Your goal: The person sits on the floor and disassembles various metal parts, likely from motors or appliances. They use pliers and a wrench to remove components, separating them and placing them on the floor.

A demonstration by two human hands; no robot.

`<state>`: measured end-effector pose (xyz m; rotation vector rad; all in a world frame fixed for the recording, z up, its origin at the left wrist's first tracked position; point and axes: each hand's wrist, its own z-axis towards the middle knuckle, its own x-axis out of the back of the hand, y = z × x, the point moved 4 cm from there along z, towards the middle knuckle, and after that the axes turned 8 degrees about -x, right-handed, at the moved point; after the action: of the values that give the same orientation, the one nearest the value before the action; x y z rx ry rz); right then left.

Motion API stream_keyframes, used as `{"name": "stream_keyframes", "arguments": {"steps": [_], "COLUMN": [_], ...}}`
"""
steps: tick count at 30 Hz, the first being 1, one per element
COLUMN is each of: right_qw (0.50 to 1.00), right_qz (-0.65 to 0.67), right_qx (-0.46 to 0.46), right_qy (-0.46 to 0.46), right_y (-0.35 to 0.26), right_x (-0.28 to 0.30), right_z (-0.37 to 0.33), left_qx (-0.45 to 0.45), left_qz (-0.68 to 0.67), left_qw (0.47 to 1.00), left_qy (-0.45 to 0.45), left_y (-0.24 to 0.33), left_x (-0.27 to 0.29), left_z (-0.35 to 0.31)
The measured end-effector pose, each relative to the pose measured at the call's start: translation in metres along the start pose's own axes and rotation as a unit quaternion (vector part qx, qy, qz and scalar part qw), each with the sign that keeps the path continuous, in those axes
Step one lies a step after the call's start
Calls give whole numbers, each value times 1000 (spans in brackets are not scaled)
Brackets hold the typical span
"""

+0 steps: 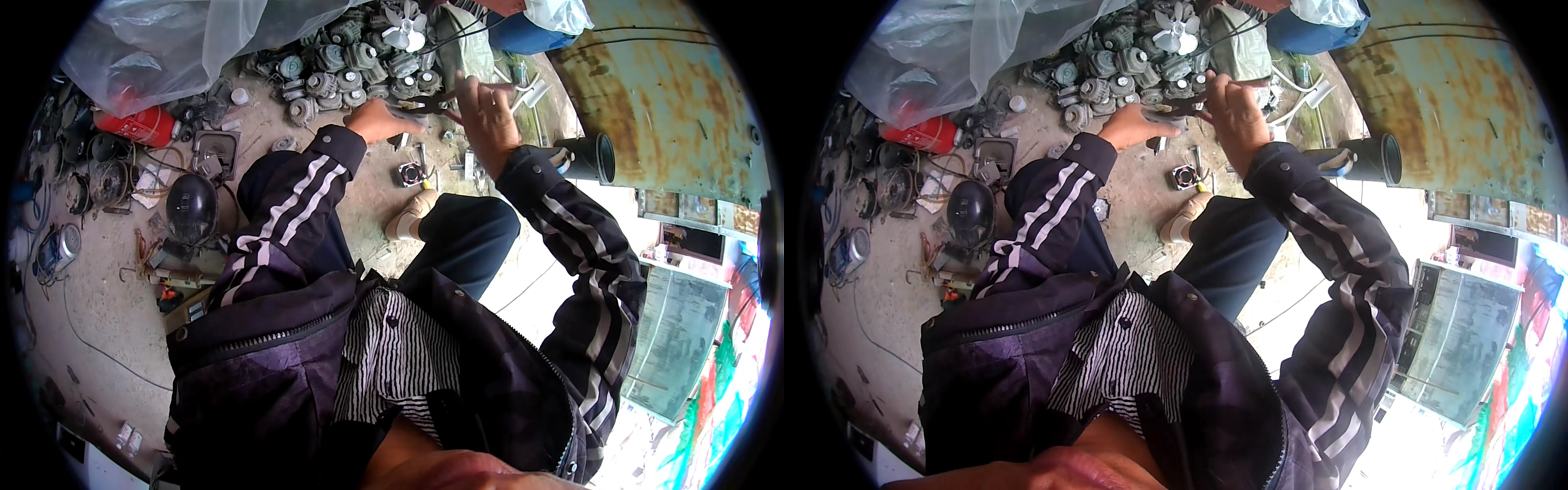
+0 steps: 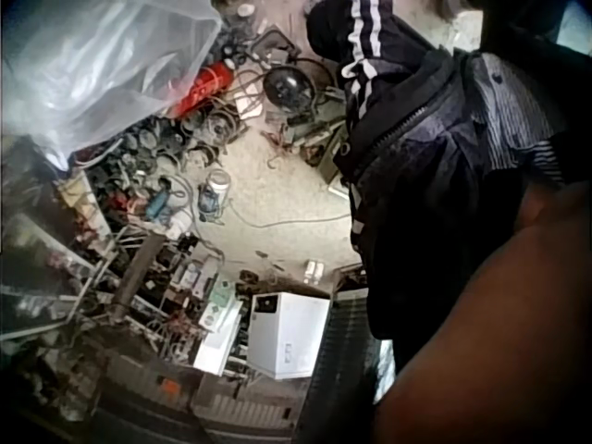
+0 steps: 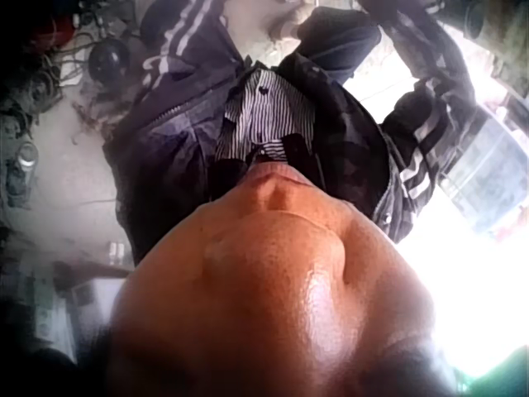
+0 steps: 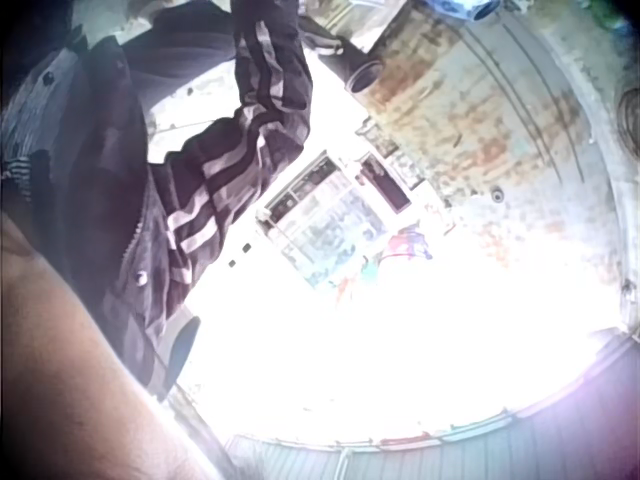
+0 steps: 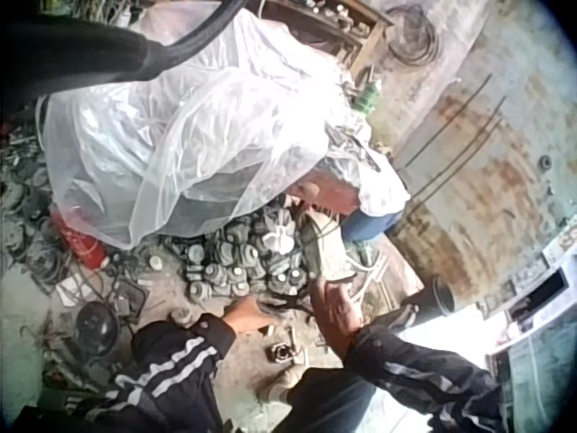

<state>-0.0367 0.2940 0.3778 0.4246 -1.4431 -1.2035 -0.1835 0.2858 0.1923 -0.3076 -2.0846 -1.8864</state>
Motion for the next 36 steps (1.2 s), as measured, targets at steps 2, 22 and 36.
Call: {"name": "stream_keyframes", "arguments": {"steps": [2, 22, 36], "right_qw": [997, 986, 946], "right_qz": [-43, 159, 289], "right_qx": [4, -17, -131], "right_qy": [-66, -36, -64], "right_y": [-12, 13, 33], "right_x": [4, -37, -20], "right_z": [0, -13, -38], "left_qx": [16, -7, 41], "left_qz": [9, -188, -513], "left_qw": [1000, 982, 856], "left_qy": [-9, 17, -54], "left_y": [-1, -1, 40], "left_x": [-1, -5, -3], "left_z": [-2, 8, -18]}}
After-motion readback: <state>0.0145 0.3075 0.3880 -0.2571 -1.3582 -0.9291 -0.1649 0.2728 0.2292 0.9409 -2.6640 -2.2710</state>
